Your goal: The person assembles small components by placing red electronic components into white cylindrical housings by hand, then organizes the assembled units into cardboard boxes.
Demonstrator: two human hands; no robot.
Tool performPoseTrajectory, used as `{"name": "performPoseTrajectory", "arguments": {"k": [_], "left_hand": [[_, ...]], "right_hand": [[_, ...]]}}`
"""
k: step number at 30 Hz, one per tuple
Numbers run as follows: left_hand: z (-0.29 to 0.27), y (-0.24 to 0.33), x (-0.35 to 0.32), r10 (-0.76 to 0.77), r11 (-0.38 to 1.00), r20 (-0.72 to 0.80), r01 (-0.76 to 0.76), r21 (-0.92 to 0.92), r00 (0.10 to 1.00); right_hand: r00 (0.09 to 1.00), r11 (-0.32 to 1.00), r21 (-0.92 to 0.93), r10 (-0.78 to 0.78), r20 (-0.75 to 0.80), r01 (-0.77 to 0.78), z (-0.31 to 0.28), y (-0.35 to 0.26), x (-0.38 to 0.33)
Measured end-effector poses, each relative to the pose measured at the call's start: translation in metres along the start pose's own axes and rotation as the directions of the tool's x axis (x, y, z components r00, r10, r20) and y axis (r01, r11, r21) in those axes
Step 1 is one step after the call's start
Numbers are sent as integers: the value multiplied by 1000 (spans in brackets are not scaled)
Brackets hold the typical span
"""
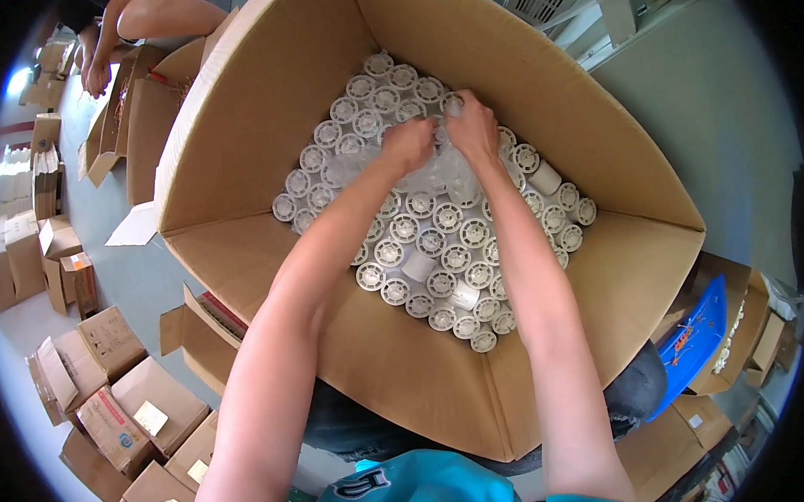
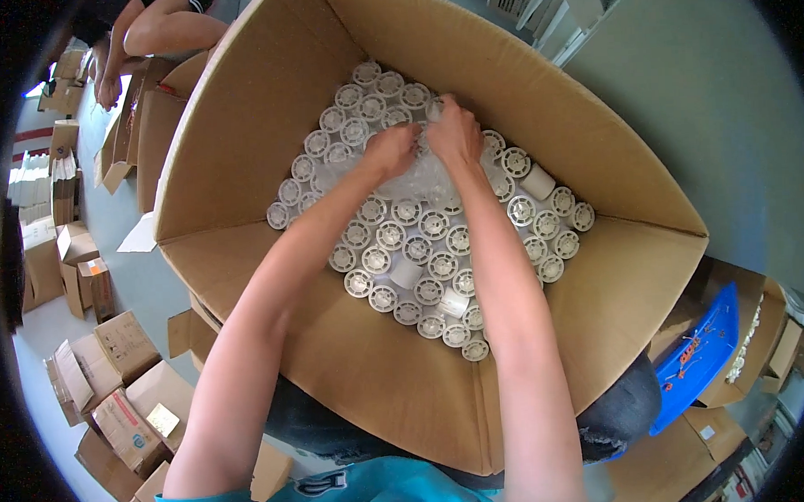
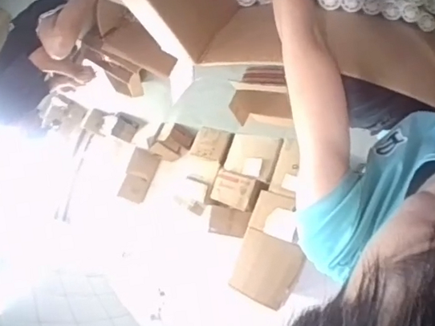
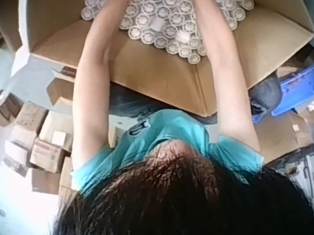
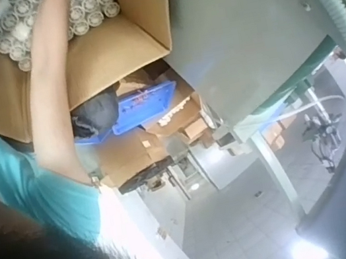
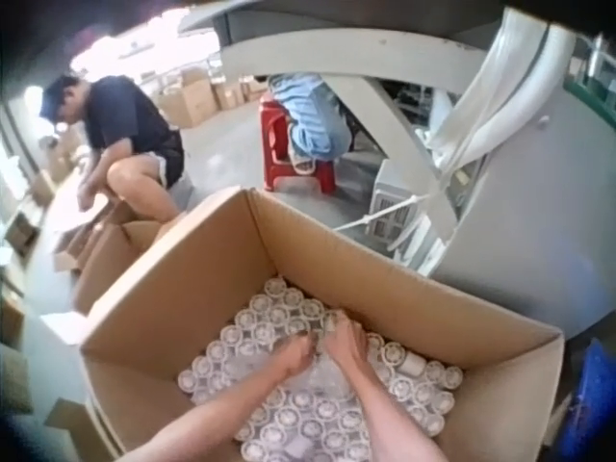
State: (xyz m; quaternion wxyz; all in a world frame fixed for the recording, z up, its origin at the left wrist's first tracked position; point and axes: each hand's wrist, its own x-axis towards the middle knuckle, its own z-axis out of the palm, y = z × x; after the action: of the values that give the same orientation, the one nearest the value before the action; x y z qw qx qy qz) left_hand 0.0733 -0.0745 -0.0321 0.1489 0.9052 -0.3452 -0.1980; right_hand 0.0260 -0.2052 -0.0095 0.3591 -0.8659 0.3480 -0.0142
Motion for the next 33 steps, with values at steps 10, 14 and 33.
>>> {"name": "performPoseTrajectory", "arguments": {"k": [10,14,33], "left_hand": [[7,-8,-16,528,821,-75,-485,301,846],[9,-12,-17,524,845,-107,-500,187,845],[-14,-10,65,-230,973,-47,228,-45,972]], "right_hand": [[990,988,69,-140,-20,141,14,13,6],[988,988,98,-108,-110,118,7,5,-4],[902,920,140,-314,-295,366,23,20,-8]]}}
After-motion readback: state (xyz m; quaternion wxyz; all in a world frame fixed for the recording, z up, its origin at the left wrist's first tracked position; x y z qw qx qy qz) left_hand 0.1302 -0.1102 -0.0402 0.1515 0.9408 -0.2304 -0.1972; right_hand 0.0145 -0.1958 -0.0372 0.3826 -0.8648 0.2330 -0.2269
